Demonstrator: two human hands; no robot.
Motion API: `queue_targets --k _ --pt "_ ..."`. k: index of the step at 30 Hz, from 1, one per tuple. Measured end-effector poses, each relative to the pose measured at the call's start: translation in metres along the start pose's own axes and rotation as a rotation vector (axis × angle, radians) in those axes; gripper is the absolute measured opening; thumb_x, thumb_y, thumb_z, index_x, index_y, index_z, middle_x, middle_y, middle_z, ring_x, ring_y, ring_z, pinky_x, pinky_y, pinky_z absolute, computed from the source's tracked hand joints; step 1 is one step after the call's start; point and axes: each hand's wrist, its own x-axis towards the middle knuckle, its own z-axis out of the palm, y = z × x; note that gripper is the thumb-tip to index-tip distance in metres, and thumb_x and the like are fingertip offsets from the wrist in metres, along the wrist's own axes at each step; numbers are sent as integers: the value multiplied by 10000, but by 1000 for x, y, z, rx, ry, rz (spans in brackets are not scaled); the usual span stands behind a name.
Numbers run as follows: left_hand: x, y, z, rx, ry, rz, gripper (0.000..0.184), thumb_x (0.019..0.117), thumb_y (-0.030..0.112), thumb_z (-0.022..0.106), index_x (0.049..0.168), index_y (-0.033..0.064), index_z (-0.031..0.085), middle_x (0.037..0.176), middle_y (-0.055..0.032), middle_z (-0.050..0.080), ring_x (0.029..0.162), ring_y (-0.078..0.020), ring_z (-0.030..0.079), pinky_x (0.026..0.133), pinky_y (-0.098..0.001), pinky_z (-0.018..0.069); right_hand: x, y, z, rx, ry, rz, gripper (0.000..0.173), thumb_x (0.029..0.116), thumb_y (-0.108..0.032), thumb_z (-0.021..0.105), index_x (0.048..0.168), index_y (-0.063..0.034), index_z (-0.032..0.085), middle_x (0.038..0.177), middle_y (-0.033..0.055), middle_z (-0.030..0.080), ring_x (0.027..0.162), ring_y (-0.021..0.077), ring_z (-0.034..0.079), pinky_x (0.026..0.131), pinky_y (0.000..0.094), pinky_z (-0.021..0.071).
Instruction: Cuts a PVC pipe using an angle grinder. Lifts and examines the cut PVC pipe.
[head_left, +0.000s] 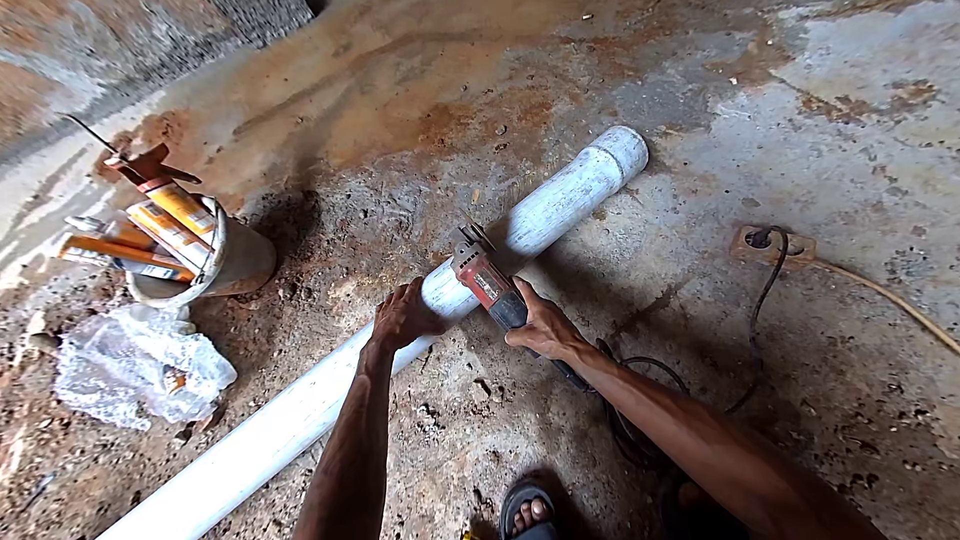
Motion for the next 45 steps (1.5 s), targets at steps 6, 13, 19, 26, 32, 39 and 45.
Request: queue_targets --k 6,13,19,26,32,39,45 --pt "1 -1 -1 -22 -5 0 1204 629 497 940 1606 182 311 1559 -175 421 1428 -392 391 1143 -637 294 0 1 -1 -6 0 -1 1068 741 -247 800 1637 -199 220 1288 179 645 1154 311 639 965 521 511" --pt "2 -1 -4 -19 -25 -5 1209 634 507 936 1609 178 300 1565 -174 417 1437 -392 382 1152 -634 283 -2 5 -1 -4 2 -16 1057 746 -262 802 1633 -192 231 1300 170 646 1171 300 637 981 514 506" --pt "3 -2 -5 -46 -30 -3 1206 634 493 938 1610 183 302 1575 -173 405 1444 -393 371 1158 -633 272 -2 7 0 -5 5 -14 1060 744 -258 802 1634 -186 231 1313 167 642 1181 301 637 987 515 508" --pt "6 -5 -6 -56 -39 3 1213 629 496 938 1610 173 302 1573 -179 405 1438 -396 380 1148 -635 288 -2 10 0 4 5 -26 1070 740 -250 806 1634 -172 224 1310 171 642 1170 297 642 984 512 511" --pt "9 -6 -8 -66 -53 4 1217 619 496 942 1609 186 306 1574 -170 407 1439 -387 382 1148 -639 292 -3 11 0 3 8 -24 1064 733 -256 803 1630 -171 236 1341 160 628 1199 288 628 1000 508 503" --pt "10 -7 -9 -75 -56 9 1219 615 484 949 1609 186 309 1570 -172 411 1436 -400 384 1138 -649 304 -5 14 0 -1 6 -23 1074 723 -241 803 1633 -183 235 1324 170 636 1181 302 637 982 521 511" --pt "11 -8 -9 -97 -57 5 1216 609 467 958 1605 184 320 1570 -174 410 1426 -406 394 1141 -645 306 -7 17 1 17 9 -26 1076 720 -239 808 1631 -181 239 1325 159 638 1183 289 638 987 510 513"
